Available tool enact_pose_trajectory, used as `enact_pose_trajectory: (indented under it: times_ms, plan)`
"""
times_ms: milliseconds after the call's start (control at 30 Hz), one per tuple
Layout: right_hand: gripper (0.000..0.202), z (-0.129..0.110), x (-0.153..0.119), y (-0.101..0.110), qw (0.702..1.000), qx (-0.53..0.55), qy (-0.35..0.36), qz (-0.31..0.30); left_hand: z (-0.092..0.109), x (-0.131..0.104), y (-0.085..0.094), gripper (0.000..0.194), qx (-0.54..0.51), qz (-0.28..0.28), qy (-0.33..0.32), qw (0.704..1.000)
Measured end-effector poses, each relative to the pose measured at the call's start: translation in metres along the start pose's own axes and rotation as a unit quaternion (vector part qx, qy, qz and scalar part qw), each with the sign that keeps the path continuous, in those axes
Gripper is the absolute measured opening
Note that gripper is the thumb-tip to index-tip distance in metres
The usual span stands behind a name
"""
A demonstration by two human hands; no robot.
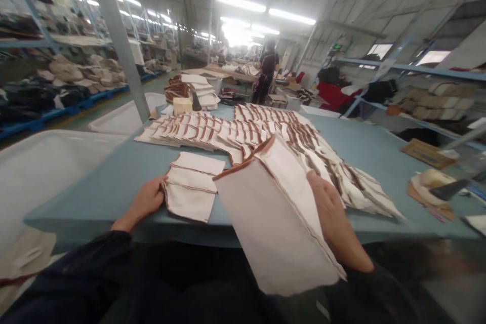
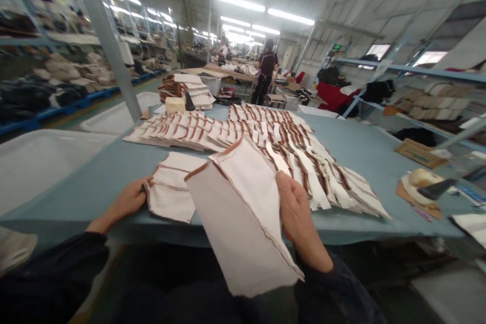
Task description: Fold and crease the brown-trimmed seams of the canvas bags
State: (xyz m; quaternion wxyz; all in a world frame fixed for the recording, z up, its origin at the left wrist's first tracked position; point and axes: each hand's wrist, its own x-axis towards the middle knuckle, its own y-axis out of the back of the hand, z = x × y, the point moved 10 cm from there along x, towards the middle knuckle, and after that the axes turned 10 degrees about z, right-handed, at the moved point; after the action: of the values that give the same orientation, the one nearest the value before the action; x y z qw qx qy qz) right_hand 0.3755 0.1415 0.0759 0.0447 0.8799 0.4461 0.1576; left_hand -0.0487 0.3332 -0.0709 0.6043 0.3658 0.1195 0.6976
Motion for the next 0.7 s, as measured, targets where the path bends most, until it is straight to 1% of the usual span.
enact_pose_trajectory:
  times_ms: [33, 67, 100, 133, 200, 233, 267, 300, 333, 367, 400, 433, 467, 533, 567, 633, 700]
  plan:
    - [0.065, 0.011, -0.006, -0.007, 0.998, 0.026, -0.045, -0.027, 0.003, 0.004, 0.006, 0.024, 0.006, -0.010, 0.006, 1.000]
    - [0.065, 0.019, -0.013, -0.014, 0.995, 0.043, -0.075, -0.046, 0.006, 0.007, 0.015, 0.025, 0.015, -0.011, 0.012, 1.000]
    - [0.067, 0.026, -0.019, -0.019, 0.992, 0.050, -0.095, -0.060, 0.013, 0.006, 0.025, 0.029, 0.021, -0.014, 0.015, 1.000]
    - [0.068, 0.032, -0.024, -0.024, 0.990, 0.050, -0.106, -0.072, 0.021, 0.003, 0.037, 0.032, 0.032, 0.002, 0.020, 0.999]
    - [0.066, 0.045, -0.033, -0.033, 0.986, 0.040, -0.126, -0.105, 0.047, -0.015, 0.057, 0.040, 0.039, 0.025, 0.014, 0.999]
    - [0.064, 0.050, -0.037, -0.038, 0.983, 0.034, -0.133, -0.124, 0.064, -0.029, 0.062, 0.044, 0.036, 0.032, 0.009, 0.999]
    - [0.062, 0.056, -0.041, -0.043, 0.980, 0.029, -0.139, -0.142, 0.082, -0.044, 0.060, 0.047, 0.026, 0.024, 0.001, 0.999]
    - [0.060, 0.061, -0.043, -0.046, 0.978, 0.024, -0.142, -0.154, 0.101, -0.061, 0.051, 0.048, 0.009, -0.001, -0.008, 1.000]
    - [0.059, 0.066, -0.046, -0.049, 0.975, 0.020, -0.147, -0.164, 0.118, -0.077, 0.036, 0.048, -0.023, -0.042, -0.013, 0.999]
    - [0.059, 0.071, -0.049, -0.052, 0.972, 0.020, -0.157, -0.174, 0.132, -0.094, 0.015, 0.050, -0.104, -0.107, 0.002, 0.989]
    - [0.060, 0.075, -0.052, -0.053, 0.968, 0.024, -0.172, -0.180, 0.144, -0.108, -0.003, 0.054, -0.174, -0.150, 0.022, 0.973]
    - [0.060, 0.080, -0.056, -0.055, 0.963, 0.033, -0.189, -0.187, 0.149, -0.115, -0.013, 0.059, -0.220, -0.153, 0.045, 0.962]
    - [0.060, 0.082, -0.061, -0.056, 0.958, 0.044, -0.206, -0.196, 0.149, -0.121, -0.024, 0.059, -0.254, -0.159, 0.076, 0.951]
    - [0.058, 0.085, -0.070, -0.056, 0.946, 0.072, -0.236, -0.208, 0.145, -0.130, -0.038, 0.050, -0.302, -0.168, 0.132, 0.929]
    - [0.057, 0.087, -0.073, -0.055, 0.941, 0.086, -0.250, -0.211, 0.144, -0.135, -0.044, 0.044, -0.317, -0.187, 0.146, 0.918]
    - [0.058, 0.090, -0.079, -0.056, 0.930, 0.109, -0.276, -0.216, 0.151, -0.145, -0.052, 0.036, -0.333, -0.247, 0.149, 0.898]
    - [0.063, 0.097, -0.081, -0.061, 0.923, 0.117, -0.288, -0.227, 0.164, -0.152, -0.052, 0.032, -0.335, -0.293, 0.135, 0.885]
